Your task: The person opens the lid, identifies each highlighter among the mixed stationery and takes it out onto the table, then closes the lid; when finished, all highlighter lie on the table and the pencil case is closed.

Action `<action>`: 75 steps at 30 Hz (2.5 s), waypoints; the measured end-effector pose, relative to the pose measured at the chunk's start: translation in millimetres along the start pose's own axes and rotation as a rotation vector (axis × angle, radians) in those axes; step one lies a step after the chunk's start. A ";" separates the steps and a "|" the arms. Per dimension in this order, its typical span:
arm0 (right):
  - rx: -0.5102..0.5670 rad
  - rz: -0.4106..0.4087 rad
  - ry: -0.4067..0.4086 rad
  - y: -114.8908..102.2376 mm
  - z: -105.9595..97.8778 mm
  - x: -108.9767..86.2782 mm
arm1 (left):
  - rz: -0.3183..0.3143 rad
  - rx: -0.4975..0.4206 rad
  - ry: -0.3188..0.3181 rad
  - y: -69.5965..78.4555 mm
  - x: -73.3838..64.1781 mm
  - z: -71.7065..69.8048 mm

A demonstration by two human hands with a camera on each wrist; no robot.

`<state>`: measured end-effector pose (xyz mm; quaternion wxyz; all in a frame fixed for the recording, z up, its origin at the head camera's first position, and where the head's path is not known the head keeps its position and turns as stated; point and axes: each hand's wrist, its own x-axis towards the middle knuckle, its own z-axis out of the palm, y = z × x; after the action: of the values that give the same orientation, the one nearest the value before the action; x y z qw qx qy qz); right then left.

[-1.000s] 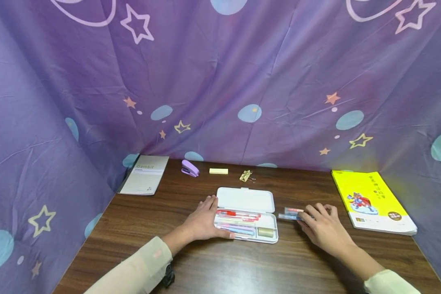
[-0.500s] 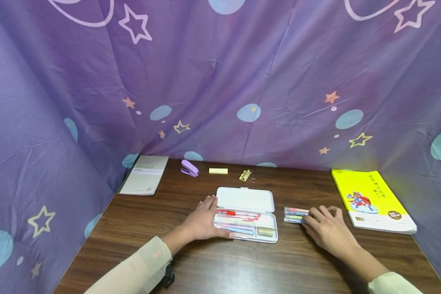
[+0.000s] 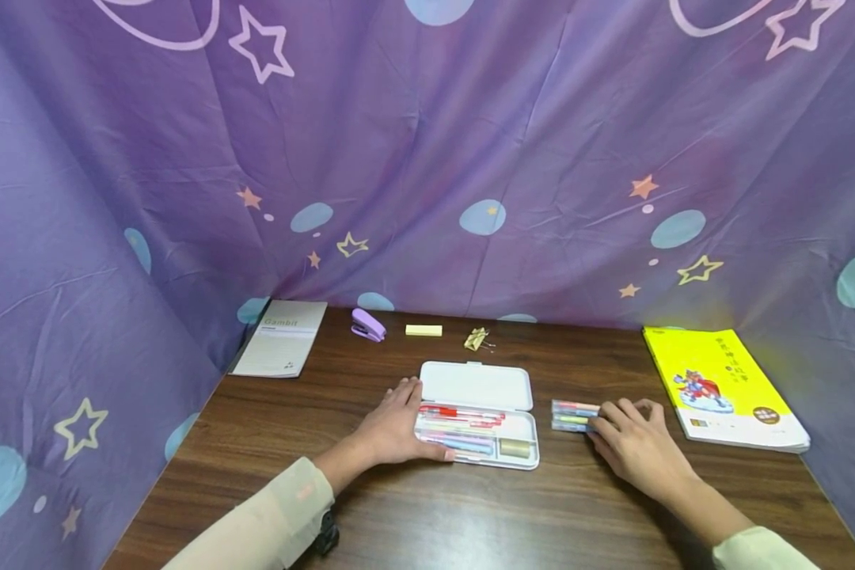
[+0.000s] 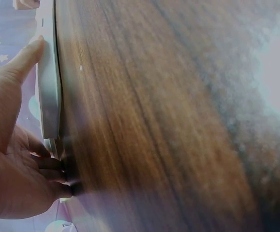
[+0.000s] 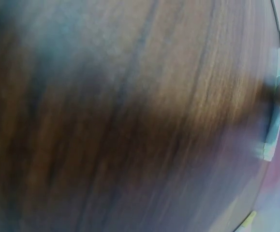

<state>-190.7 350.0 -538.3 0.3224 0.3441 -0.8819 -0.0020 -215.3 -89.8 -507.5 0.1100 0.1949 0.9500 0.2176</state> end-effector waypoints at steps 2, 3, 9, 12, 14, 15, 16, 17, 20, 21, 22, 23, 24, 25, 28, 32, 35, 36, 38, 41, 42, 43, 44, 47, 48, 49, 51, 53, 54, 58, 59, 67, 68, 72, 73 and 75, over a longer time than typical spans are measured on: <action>-0.001 0.000 0.000 -0.3 0.1 0.3 | -0.004 -0.002 -0.002 0.1 -0.1 -0.1; -0.001 0.002 0.000 -0.4 0.0 0.5 | -0.006 -0.001 -0.002 0.1 -0.2 0.0; 0.007 0.015 -0.003 -0.9 -0.7 0.5 | -0.016 0.009 -0.010 -0.1 0.1 0.7; 0.012 0.026 -0.008 -0.7 -1.0 0.5 | -0.020 0.011 -0.012 -0.1 0.1 1.0; 0.013 0.031 -0.011 -0.5 -1.1 0.7 | -0.020 0.008 -0.012 -0.1 0.0 1.1; 0.012 0.031 -0.010 -0.5 -1.1 0.8 | -0.020 0.006 -0.011 -0.2 0.0 1.0; 0.012 0.031 -0.008 -0.5 -1.0 0.8 | -0.019 0.005 -0.011 -0.2 0.0 0.9; 0.013 0.030 -0.006 -0.4 -0.9 0.9 | -0.017 0.004 -0.010 -0.3 0.0 0.8; 0.016 0.029 0.007 -0.3 -0.7 2.1 | -0.011 0.003 -0.008 -0.4 0.2 0.6; 0.017 0.029 0.011 -0.2 -0.6 2.7 | -0.010 0.004 -0.008 -0.4 0.3 0.5; 0.021 0.031 0.015 -0.2 -0.5 3.4 | -0.008 0.005 -0.008 -0.5 0.3 0.5; 0.024 0.032 0.016 -0.4 -0.3 4.2 | -0.008 0.006 -0.008 -0.6 0.2 0.5; 0.026 0.032 0.016 -0.5 -0.1 5.3 | -0.008 0.006 -0.009 -0.7 0.2 0.5; 0.028 0.032 0.016 -0.7 0.2 6.4 | -0.007 0.007 -0.010 -0.8 0.3 0.4; 0.036 0.033 0.005 -2.3 0.9 11.3 | -0.006 0.007 -0.010 -1.1 0.4 0.3; 0.053 0.026 -0.006 -6.2 2.4 20.2 | -0.007 0.004 -0.010 -1.5 0.4 0.4; 0.073 0.014 -0.006 -10.5 4.4 27.6 | -0.008 0.004 -0.011 -1.8 0.5 0.9; 0.080 0.008 -0.006 -12.2 5.3 30.3 | -0.008 0.005 -0.011 -2.0 0.6 1.1; 0.095 0.002 -0.009 -16.3 7.0 36.2 | -0.007 0.006 -0.011 -2.2 0.7 1.5; 0.108 -0.009 -0.016 -23.5 10.5 46.4 | -0.005 0.009 -0.009 -2.3 0.6 1.3; 0.110 -0.014 -0.019 -26.1 11.8 49.9 | -0.005 0.007 -0.008 -2.1 0.5 0.8; 0.113 -0.019 -0.023 -28.8 13.0 53.3 | -0.005 0.005 -0.007 -2.0 0.2 0.6; 0.115 -0.026 -0.026 -31.6 14.2 56.5 | -0.005 0.004 -0.007 -1.7 -0.2 0.3; 0.126 -0.049 -0.032 -40.2 17.6 65.5 | 0.000 -0.001 -0.003 -1.3 -0.4 -0.5; 0.131 -0.057 -0.036 -43.0 18.9 68.0 | 0.002 -0.002 -0.003 -1.2 -0.3 -0.7; 0.136 -0.065 -0.037 -45.9 20.1 70.6 | 0.004 0.000 -0.002 -1.1 -0.3 -0.8; 0.141 -0.082 -0.038 -51.4 22.8 75.4 | 0.006 -0.001 0.000 -1.0 -0.1 -1.0; 0.140 -0.100 -0.044 -57.0 25.6 79.3 | 0.005 -0.003 0.000 -0.7 -0.3 -1.3; 0.142 -0.108 -0.045 -59.9 26.8 81.3 | 0.004 -0.004 0.000 -0.5 -0.5 -1.3; 0.139 -0.140 -0.047 -72.0 31.3 87.4 | 0.004 -0.005 0.001 -0.3 -1.4 -0.8; 0.142 -0.146 -0.047 -74.9 32.2 88.6 | 0.005 -0.005 0.001 -0.4 -1.4 -0.6; 0.148 -0.163 -0.054 -91.8 38.4 91.8 | 0.003 0.015 0.001 -0.7 -1.0 0.0; 0.152 -0.160 -0.058 -93.0 38.7 92.0 | 0.005 0.016 0.004 -0.7 -1.0 -0.1; 0.179 -0.146 -0.062 -96.6 39.3 93.3 | 0.014 0.012 0.011 -0.2 -1.4 -1.4; 0.184 -0.142 -0.061 -97.4 39.2 93.8 | 0.015 0.010 0.012 0.0 -1.7 -1.8; 0.199 -0.136 -0.055 -99.2 39.1 94.8 | 0.016 0.007 0.012 0.4 -2.0 -2.4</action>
<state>-205.6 208.2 -537.8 0.2615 0.4332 -0.8608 0.0545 -214.1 -91.2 -505.0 0.1018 0.2018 0.9498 0.2162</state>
